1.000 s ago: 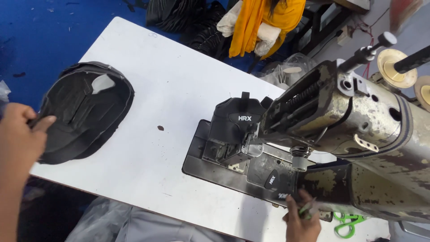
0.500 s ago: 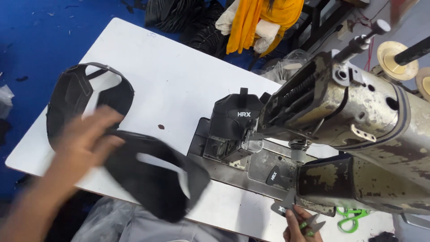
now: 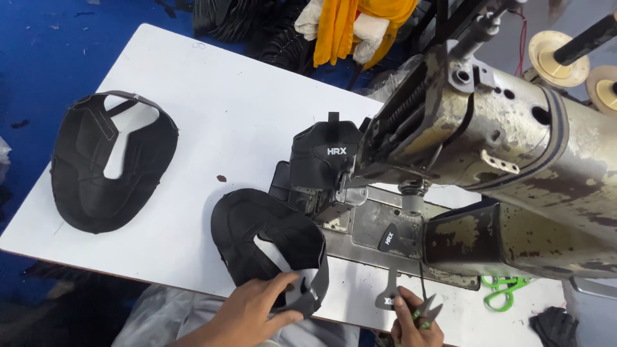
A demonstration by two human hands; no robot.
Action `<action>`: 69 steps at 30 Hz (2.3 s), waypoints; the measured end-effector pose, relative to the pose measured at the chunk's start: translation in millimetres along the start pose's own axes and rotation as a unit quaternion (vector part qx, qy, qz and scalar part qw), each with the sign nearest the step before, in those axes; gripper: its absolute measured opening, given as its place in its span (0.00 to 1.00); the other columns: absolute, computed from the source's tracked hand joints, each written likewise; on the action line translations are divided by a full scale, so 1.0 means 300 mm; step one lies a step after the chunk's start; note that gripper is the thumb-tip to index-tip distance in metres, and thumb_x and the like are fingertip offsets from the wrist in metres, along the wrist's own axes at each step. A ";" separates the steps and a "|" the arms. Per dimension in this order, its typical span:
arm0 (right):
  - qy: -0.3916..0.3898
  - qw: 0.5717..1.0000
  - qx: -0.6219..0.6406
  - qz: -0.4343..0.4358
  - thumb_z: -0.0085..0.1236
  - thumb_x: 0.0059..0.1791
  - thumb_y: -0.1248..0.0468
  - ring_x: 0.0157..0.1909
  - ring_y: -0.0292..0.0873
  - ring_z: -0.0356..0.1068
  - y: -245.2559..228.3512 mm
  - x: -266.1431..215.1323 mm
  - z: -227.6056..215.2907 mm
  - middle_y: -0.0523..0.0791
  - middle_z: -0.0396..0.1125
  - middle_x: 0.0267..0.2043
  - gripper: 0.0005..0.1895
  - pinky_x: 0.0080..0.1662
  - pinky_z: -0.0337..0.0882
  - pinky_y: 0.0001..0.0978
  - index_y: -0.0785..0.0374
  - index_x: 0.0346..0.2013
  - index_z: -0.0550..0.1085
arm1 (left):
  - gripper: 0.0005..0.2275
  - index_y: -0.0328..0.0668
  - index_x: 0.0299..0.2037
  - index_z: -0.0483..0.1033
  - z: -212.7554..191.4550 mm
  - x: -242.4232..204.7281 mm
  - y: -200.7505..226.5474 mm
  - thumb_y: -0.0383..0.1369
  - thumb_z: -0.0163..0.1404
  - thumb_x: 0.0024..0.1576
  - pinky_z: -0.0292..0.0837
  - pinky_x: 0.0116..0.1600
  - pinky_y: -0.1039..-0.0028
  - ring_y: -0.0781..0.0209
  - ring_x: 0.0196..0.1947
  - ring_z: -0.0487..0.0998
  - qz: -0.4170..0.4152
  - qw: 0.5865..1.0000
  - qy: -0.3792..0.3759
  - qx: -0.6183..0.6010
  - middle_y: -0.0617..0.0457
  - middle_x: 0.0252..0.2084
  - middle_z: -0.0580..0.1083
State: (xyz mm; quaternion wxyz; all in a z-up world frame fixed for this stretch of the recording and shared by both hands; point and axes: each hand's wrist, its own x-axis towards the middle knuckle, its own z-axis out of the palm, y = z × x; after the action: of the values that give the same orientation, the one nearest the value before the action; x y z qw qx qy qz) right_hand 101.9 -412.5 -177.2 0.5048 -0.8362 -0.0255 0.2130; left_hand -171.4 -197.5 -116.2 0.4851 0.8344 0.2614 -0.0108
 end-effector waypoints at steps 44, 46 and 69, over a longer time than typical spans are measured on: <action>-0.117 0.950 -0.096 -0.273 0.70 0.41 0.67 0.24 0.36 0.73 -0.423 -0.363 0.065 0.48 0.78 0.28 0.17 0.27 0.70 0.28 0.66 0.44 0.77 | 0.10 0.35 0.36 0.75 -0.195 0.184 0.300 0.35 0.58 0.54 0.73 0.38 0.54 0.39 0.34 0.80 0.240 0.968 0.075 0.004 0.41 0.31 0.77; -0.110 0.977 -0.072 -0.166 0.71 0.40 0.69 0.19 0.36 0.69 -0.431 -0.371 0.078 0.51 0.78 0.26 0.19 0.23 0.66 0.29 0.66 0.43 0.75 | 0.09 0.34 0.35 0.73 -0.210 0.179 0.304 0.34 0.56 0.55 0.73 0.37 0.55 0.40 0.34 0.80 0.246 0.968 0.052 -0.013 0.42 0.31 0.77; -0.167 0.984 0.065 -0.015 0.68 0.38 0.77 0.11 0.34 0.60 -0.476 -0.366 0.094 0.50 0.72 0.17 0.26 0.14 0.55 0.29 0.63 0.46 0.66 | 0.13 0.34 0.33 0.72 -0.286 0.146 0.330 0.39 0.52 0.59 0.63 0.28 0.61 0.53 0.21 0.72 0.208 0.970 -0.085 -0.088 0.48 0.22 0.71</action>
State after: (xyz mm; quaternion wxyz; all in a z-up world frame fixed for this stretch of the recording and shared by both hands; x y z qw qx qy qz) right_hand 16.2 -347.5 -30.0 0.5497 -0.7538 -0.1086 0.3432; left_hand -109.6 -147.6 -3.1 0.5689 0.8203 0.0395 0.0428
